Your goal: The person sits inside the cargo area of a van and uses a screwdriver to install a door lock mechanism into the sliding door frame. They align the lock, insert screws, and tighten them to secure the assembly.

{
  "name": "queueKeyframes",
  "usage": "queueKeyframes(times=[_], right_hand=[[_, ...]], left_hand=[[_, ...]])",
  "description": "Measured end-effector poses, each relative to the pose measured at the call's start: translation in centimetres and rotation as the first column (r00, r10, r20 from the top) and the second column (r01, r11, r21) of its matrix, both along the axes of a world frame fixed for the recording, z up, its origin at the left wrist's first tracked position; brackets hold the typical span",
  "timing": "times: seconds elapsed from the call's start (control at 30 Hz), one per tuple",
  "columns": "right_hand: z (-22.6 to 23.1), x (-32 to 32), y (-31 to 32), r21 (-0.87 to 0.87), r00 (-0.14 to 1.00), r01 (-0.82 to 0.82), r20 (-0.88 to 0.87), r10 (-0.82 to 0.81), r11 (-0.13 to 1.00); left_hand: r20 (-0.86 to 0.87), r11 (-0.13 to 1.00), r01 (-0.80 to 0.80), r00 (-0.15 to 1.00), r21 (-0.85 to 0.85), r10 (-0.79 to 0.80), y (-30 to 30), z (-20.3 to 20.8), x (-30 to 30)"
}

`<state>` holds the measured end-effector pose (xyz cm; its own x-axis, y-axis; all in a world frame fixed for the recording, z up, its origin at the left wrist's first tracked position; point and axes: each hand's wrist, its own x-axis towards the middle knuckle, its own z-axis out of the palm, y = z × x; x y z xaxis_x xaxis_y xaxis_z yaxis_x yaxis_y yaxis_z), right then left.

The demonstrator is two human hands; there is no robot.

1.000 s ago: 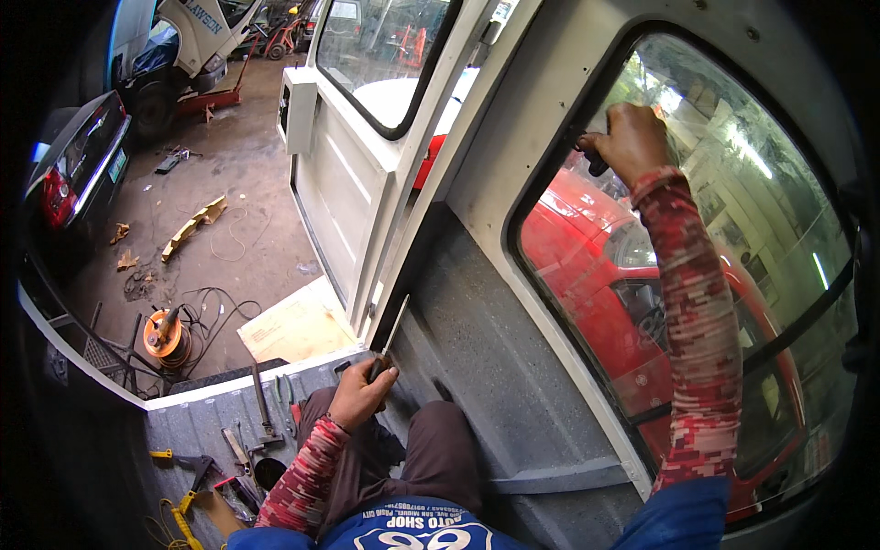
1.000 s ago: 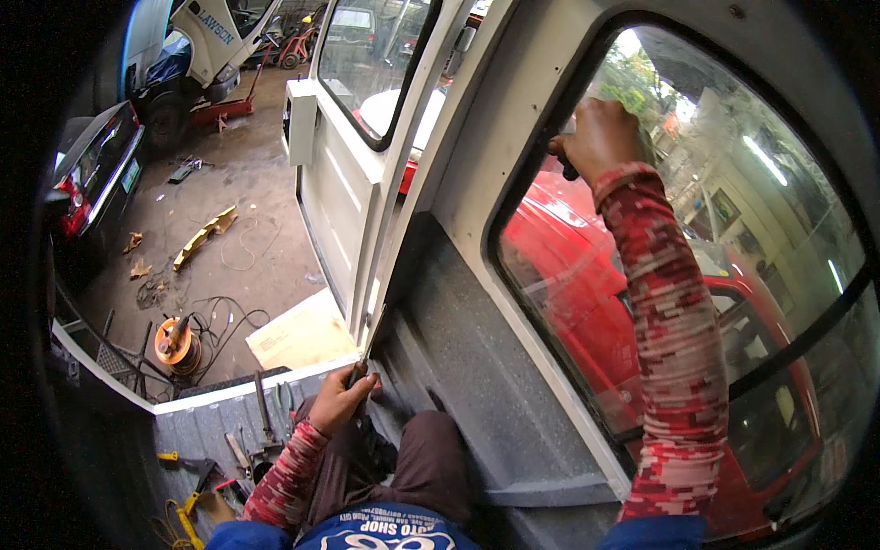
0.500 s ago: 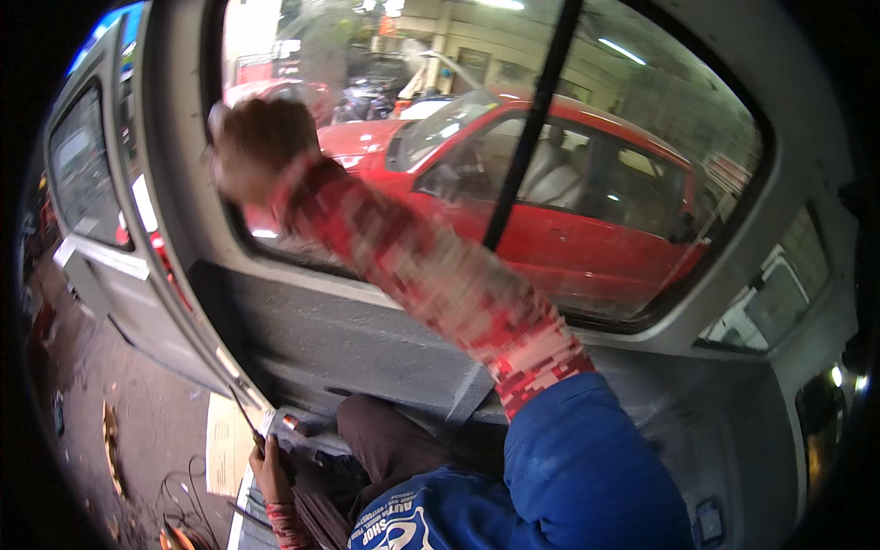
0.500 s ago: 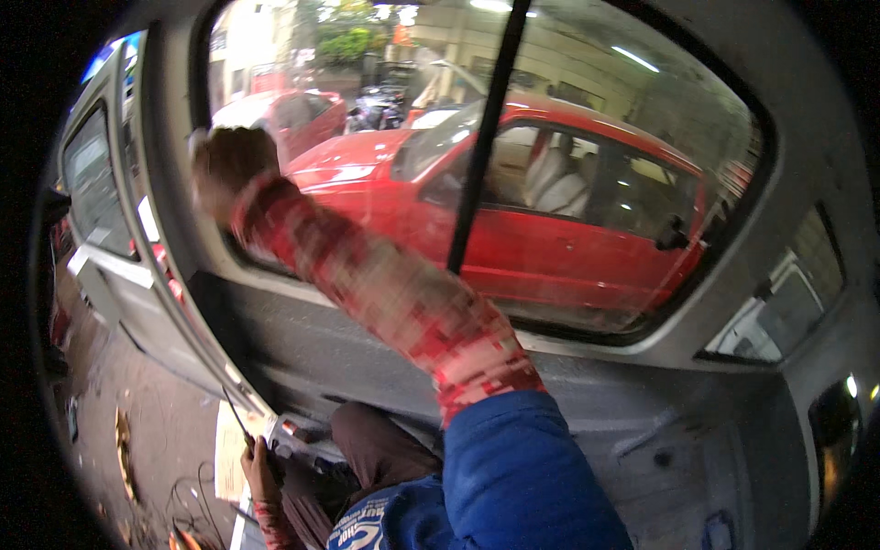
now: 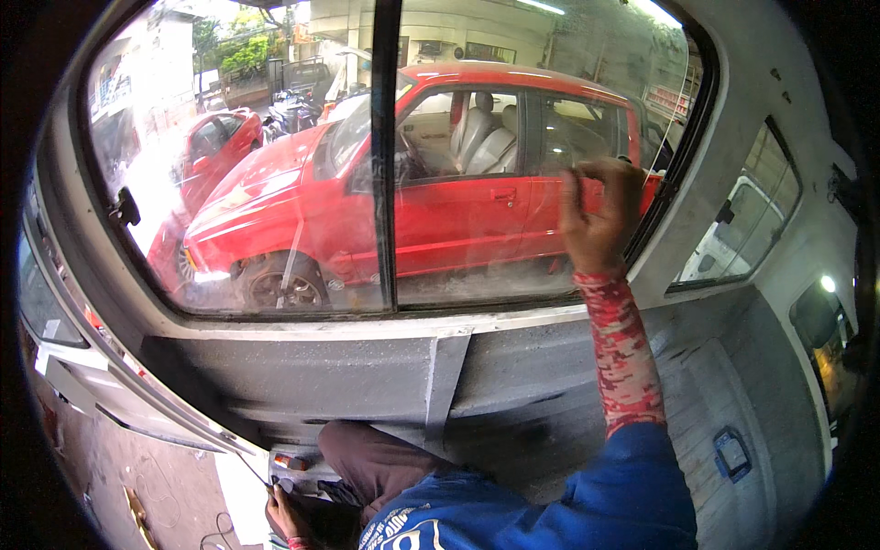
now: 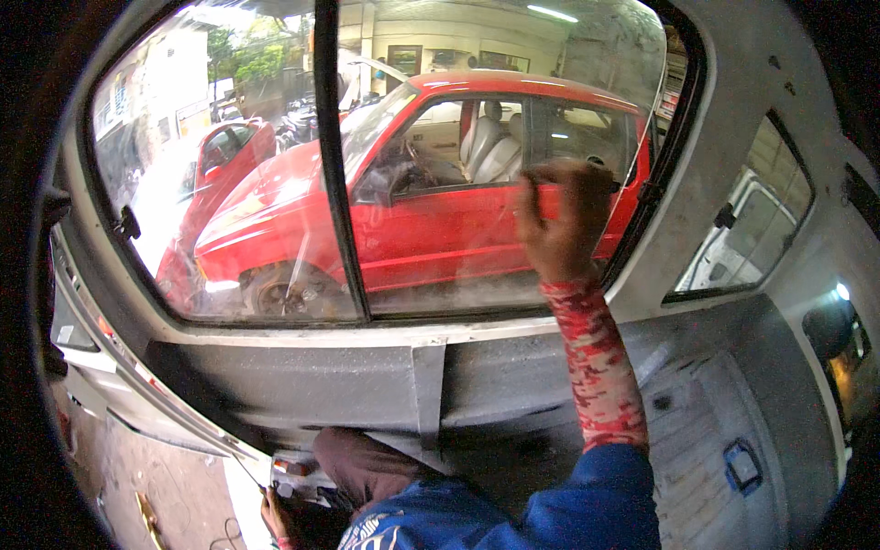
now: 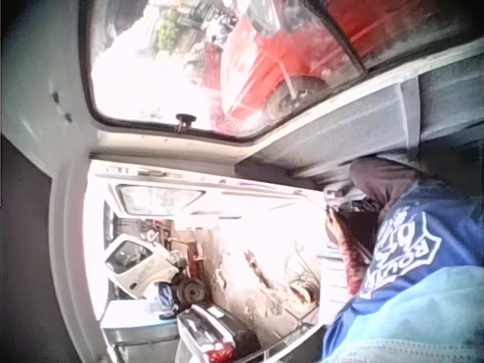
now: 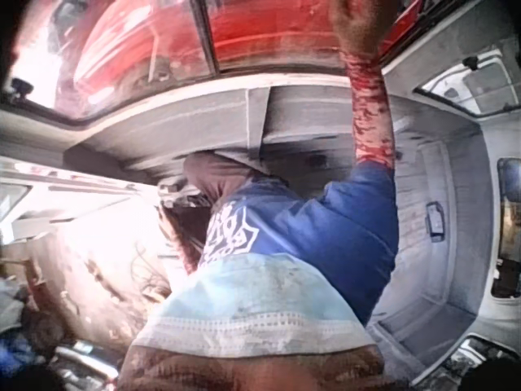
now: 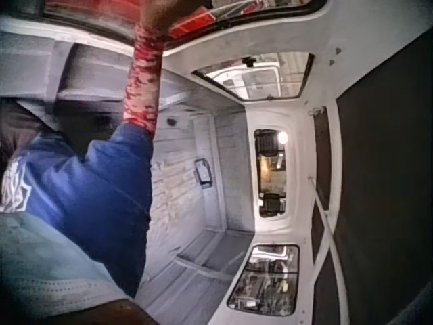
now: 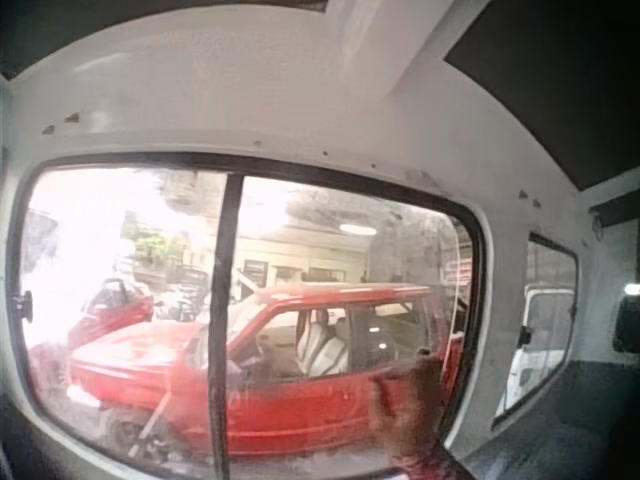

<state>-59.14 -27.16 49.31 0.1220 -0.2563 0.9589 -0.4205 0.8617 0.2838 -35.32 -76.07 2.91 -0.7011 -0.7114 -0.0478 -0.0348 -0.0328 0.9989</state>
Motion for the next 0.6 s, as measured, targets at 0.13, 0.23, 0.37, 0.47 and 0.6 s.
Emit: queueKeyframes(times=[0.13,0.23,0.37,0.47,0.6], right_hand=[[-1.0,0.3,2.9,-0.133,0.992,0.086,-0.085,-0.098,0.987],[0.3,-0.8,3.6,0.035,0.998,-0.002,-0.063,0.005,0.999],[1.3,-1.9,4.2,0.356,0.982,-0.177,0.124,0.141,0.918],[1.4,-1.9,5.5,0.440,0.996,-0.022,0.085,-0.017,0.898],[1.9,-0.8,8.0,0.428,0.965,0.113,0.167,-0.201,0.897]], left_hand=[[0.256,0.989,0.094,0.965,-0.117,-0.062,2.8,4.4,0.8],[0.205,0.980,0.114,0.975,-0.161,-0.079,4.8,7.0,0.3],[0.202,0.957,0.178,0.970,-0.231,-0.131,6.7,8.0,-2.0],[0.405,0.942,0.273,0.898,-0.198,-0.175,7.5,7.8,-3.4],[0.444,0.834,0.280,0.895,-0.476,-0.048,8.5,7.7,-4.0]])
